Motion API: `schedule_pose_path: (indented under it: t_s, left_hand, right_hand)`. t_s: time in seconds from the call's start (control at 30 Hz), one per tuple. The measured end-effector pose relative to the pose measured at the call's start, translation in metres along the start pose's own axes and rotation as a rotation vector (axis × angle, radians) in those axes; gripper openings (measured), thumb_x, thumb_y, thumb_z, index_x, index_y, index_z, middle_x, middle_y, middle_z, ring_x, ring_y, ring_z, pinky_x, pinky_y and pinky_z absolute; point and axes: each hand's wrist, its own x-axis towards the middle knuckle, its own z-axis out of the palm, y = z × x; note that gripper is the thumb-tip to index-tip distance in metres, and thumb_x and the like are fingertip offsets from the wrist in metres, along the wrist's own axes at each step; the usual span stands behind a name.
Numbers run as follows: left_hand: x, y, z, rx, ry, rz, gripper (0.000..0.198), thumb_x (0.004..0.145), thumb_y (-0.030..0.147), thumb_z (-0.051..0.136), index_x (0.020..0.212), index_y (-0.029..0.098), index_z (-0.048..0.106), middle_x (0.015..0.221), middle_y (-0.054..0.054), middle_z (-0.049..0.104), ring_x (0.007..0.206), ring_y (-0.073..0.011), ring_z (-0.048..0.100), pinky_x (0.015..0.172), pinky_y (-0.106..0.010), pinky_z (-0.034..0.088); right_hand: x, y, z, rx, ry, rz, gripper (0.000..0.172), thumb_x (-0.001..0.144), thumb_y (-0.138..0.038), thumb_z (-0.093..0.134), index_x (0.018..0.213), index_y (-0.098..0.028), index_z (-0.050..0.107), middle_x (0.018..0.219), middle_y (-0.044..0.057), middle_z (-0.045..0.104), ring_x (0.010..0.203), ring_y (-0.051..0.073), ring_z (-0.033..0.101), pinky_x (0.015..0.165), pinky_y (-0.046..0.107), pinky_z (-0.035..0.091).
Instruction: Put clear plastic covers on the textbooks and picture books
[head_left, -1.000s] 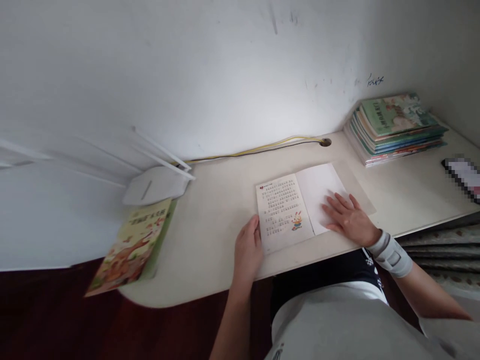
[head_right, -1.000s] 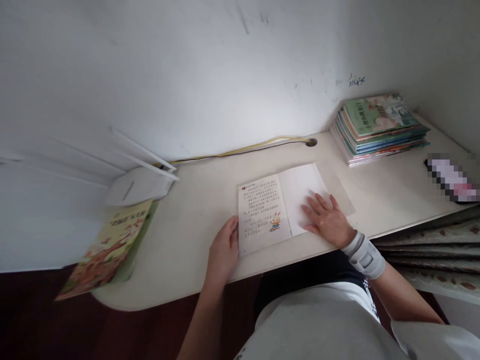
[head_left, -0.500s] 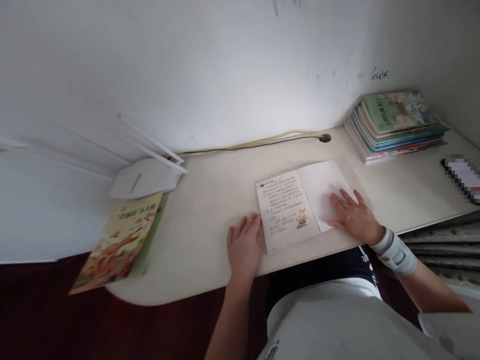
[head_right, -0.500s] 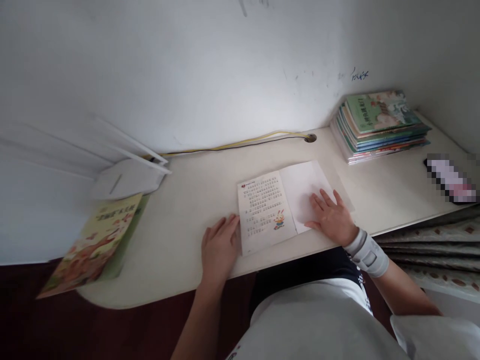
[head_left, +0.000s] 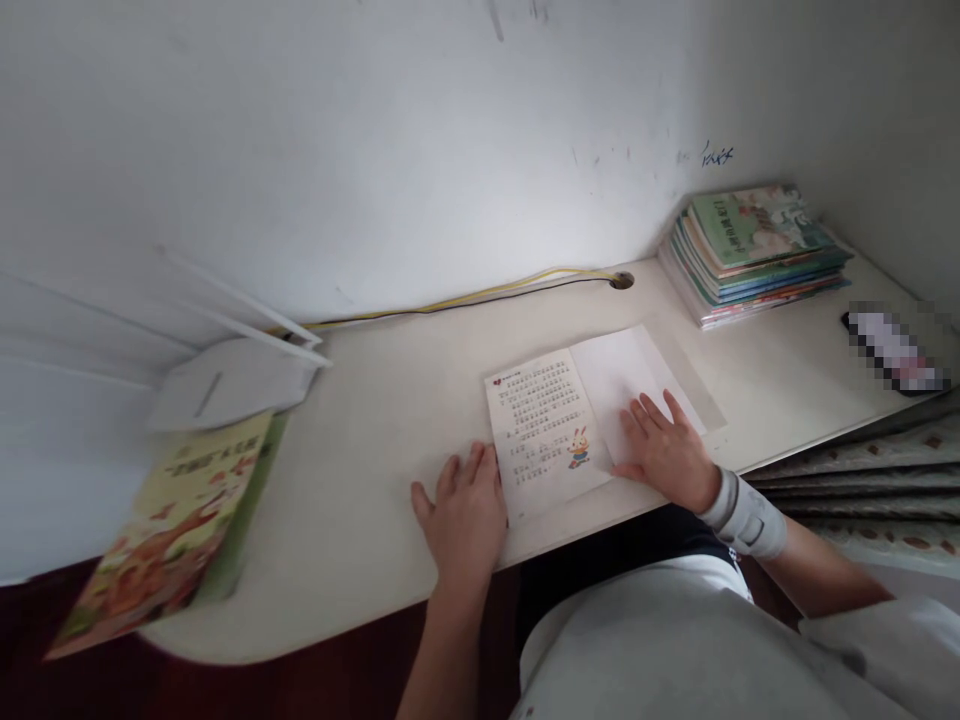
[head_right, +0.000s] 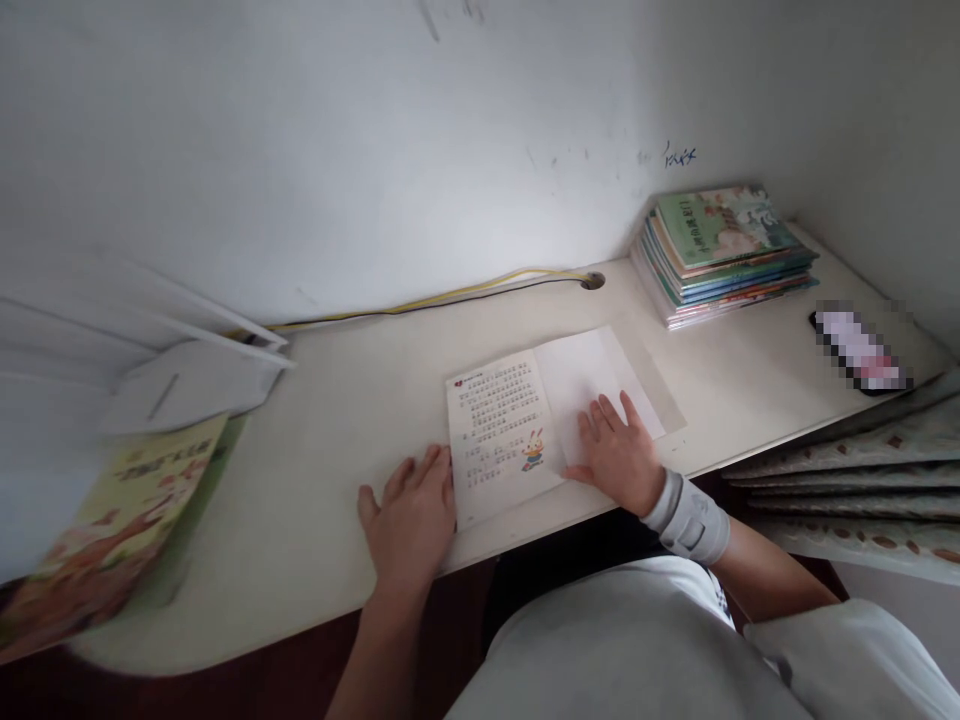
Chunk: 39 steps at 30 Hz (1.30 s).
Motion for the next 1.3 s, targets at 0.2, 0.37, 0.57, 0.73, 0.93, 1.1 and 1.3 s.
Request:
schedule_pose_path:
  t_s: [0.2,0.37,0.57,0.73,0.93,1.1,1.3]
  left_hand:
    - [-0.001,0.001,0.001,0.024,0.008,0.004,0.041,0.093,0.028,0.03,0.124,0.021,0.055,0.133,-0.011,0.053,0.127,-0.0328,0.041,0.106,-0.064,0.014]
    - [0.004,0.001,0.0,0.031,-0.061,0.062,0.046,0.091,0.019,0.025,0.129,0.017,0.051,0.138,-0.013,0.047,0.134,-0.0319,0.03,0.106,-0.063,0.018]
    - [0.01,0.001,0.001,0.001,-0.133,0.149,0.05,0.088,0.013,0.022,0.13,0.009,0.048,0.139,-0.017,0.044,0.134,-0.0272,0.033,0.109,-0.056,0.021]
    - [0.008,0.003,0.002,0.02,-0.112,0.12,0.05,0.089,0.013,0.02,0.13,0.011,0.048,0.139,-0.015,0.045,0.13,-0.0254,0.039,0.109,-0.055,0.021]
    - [0.006,0.004,0.002,0.001,-0.083,0.101,0.046,0.092,0.023,0.023,0.128,0.013,0.05,0.137,-0.015,0.048,0.129,-0.0259,0.041,0.108,-0.057,0.02]
    - [0.005,0.003,0.002,-0.028,-0.062,0.118,0.045,0.093,0.028,0.026,0.126,0.014,0.052,0.136,-0.014,0.049,0.128,-0.027,0.043,0.108,-0.057,0.017]
    - [0.005,0.004,0.0,-0.017,-0.098,0.095,0.044,0.092,0.025,0.027,0.127,0.016,0.053,0.137,-0.014,0.048,0.13,-0.0293,0.039,0.107,-0.059,0.018]
  right_hand:
    - [0.013,-0.009,0.0,-0.056,0.017,0.053,0.068,0.084,-0.057,0.047,0.122,-0.002,0.055,0.123,0.026,0.056,0.12,0.033,0.049,0.109,0.051,0.023]
    - [0.02,-0.012,-0.002,-0.039,0.005,0.077,0.069,0.082,-0.06,0.048,0.128,-0.01,0.051,0.13,0.024,0.05,0.121,0.033,0.047,0.105,0.054,0.026]
    - [0.043,-0.021,0.005,0.095,-0.021,-0.141,0.07,0.081,-0.065,0.043,0.137,-0.023,0.041,0.148,0.018,0.028,0.134,0.039,0.026,0.103,0.062,0.021]
    - [0.047,-0.028,0.012,0.136,-0.084,-0.12,0.069,0.085,-0.065,0.032,0.14,-0.023,0.036,0.149,0.015,0.026,0.136,0.039,0.021,0.101,0.064,0.022]
    - [0.047,-0.024,0.01,0.118,-0.105,-0.03,0.067,0.086,-0.065,0.027,0.141,-0.027,0.032,0.151,0.011,0.024,0.136,0.038,0.02,0.1,0.065,0.023]
    - [0.048,-0.021,0.01,0.092,-0.088,-0.016,0.065,0.087,-0.063,0.028,0.141,-0.026,0.034,0.15,0.012,0.027,0.135,0.038,0.022,0.099,0.065,0.024]
    - [0.044,-0.018,0.007,0.069,-0.071,-0.041,0.065,0.088,-0.062,0.029,0.141,-0.025,0.034,0.149,0.013,0.028,0.135,0.037,0.024,0.1,0.064,0.023]
